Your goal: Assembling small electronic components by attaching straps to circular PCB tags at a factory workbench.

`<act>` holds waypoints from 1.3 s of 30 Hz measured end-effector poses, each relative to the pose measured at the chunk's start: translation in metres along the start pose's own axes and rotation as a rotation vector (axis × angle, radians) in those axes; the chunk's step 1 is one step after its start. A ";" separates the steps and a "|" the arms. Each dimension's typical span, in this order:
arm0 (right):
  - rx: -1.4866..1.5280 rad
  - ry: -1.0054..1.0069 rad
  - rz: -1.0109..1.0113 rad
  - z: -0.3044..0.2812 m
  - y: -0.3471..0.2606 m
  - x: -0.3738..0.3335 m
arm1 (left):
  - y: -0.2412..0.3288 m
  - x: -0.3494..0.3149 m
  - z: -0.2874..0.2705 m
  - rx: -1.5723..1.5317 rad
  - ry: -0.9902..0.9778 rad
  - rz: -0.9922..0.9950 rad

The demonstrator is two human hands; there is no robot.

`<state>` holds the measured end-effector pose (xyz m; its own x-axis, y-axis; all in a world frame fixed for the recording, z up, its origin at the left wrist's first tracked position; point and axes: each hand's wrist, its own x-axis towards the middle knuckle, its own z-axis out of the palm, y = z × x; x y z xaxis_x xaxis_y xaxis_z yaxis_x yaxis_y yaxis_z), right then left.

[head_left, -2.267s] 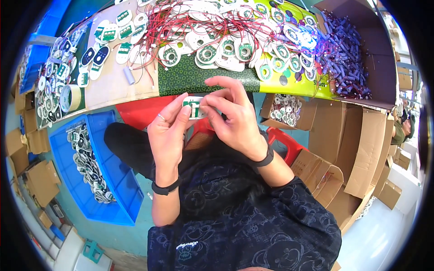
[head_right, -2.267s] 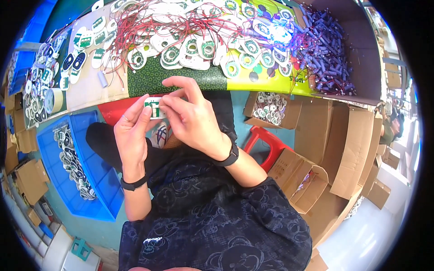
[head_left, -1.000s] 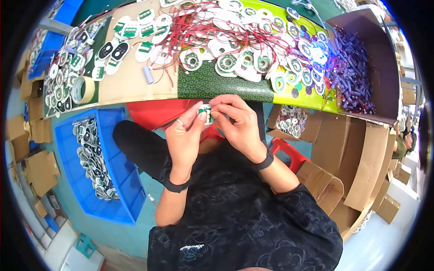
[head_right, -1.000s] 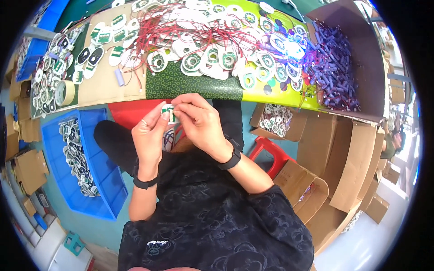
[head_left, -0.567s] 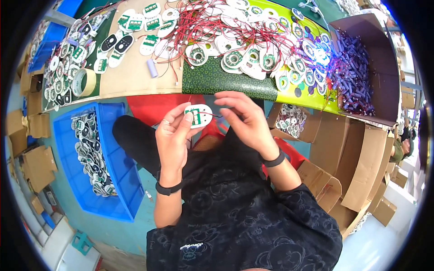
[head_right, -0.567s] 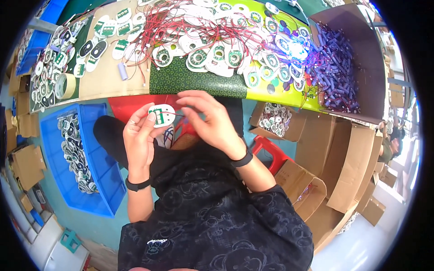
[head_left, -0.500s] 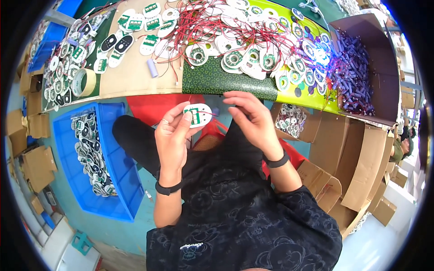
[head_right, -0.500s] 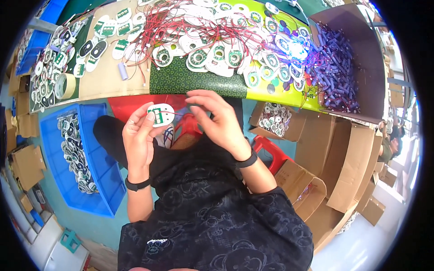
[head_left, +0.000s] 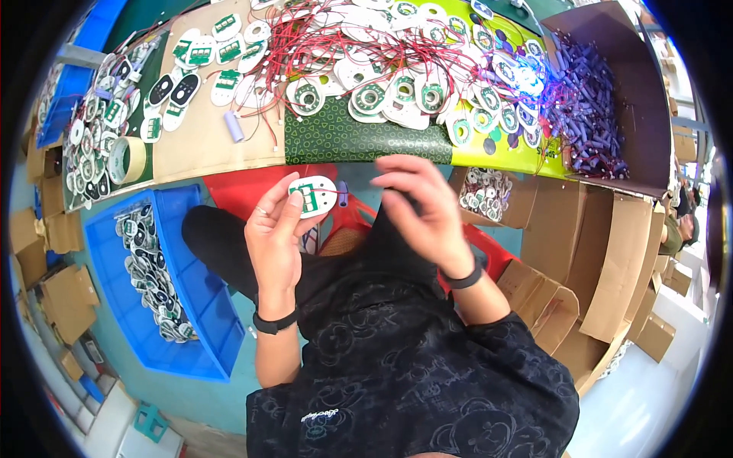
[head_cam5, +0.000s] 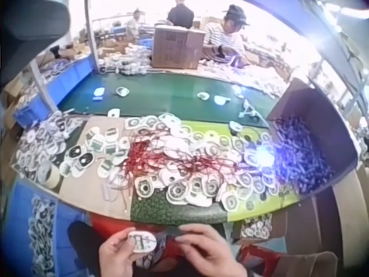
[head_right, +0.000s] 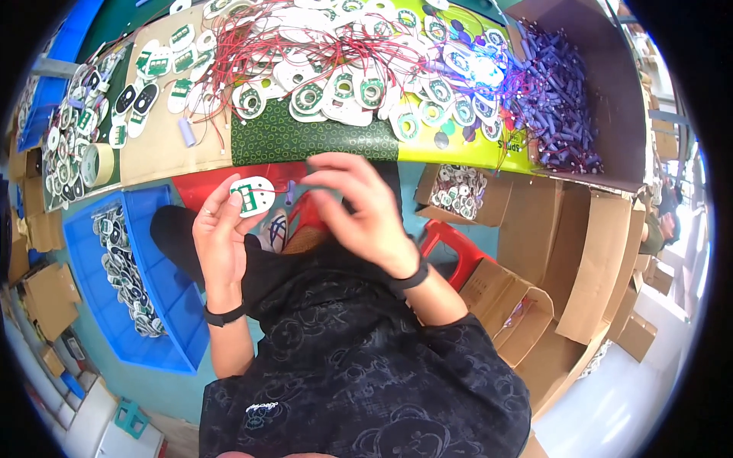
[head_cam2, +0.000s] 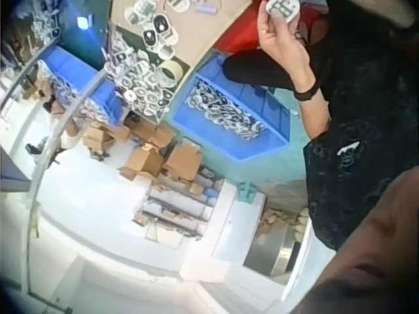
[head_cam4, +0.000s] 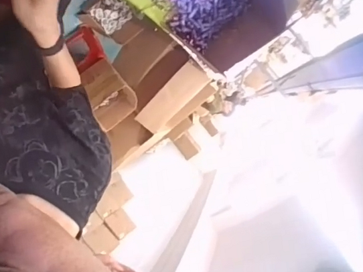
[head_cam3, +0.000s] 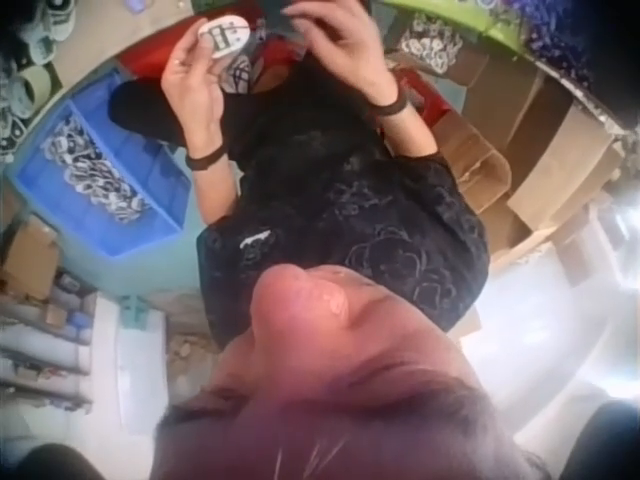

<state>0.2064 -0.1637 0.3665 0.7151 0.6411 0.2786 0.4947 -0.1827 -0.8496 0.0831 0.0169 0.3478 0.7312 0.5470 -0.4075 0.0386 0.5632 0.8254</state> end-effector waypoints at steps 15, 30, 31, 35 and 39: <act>0.118 0.016 0.161 0.045 -0.010 0.013 | -0.006 0.001 0.021 0.133 -0.320 0.208; -0.283 -0.141 0.000 0.051 -0.026 0.006 | -0.026 0.007 0.046 -0.115 -0.089 0.220; -0.283 -0.142 -0.002 0.052 -0.027 0.003 | -0.019 0.003 0.049 -0.116 -0.088 0.222; -0.337 -0.181 -0.090 0.052 -0.021 0.006 | -0.015 0.010 0.042 -0.491 -0.087 -0.082; -0.363 -0.218 -0.170 0.049 -0.028 0.016 | -0.004 0.014 0.048 -0.516 0.005 -0.152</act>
<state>0.1793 -0.1118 0.3729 0.5075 0.8192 0.2671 0.7650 -0.2859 -0.5771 0.1259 -0.0073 0.3580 0.7402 0.4375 -0.5106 -0.1966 0.8670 0.4579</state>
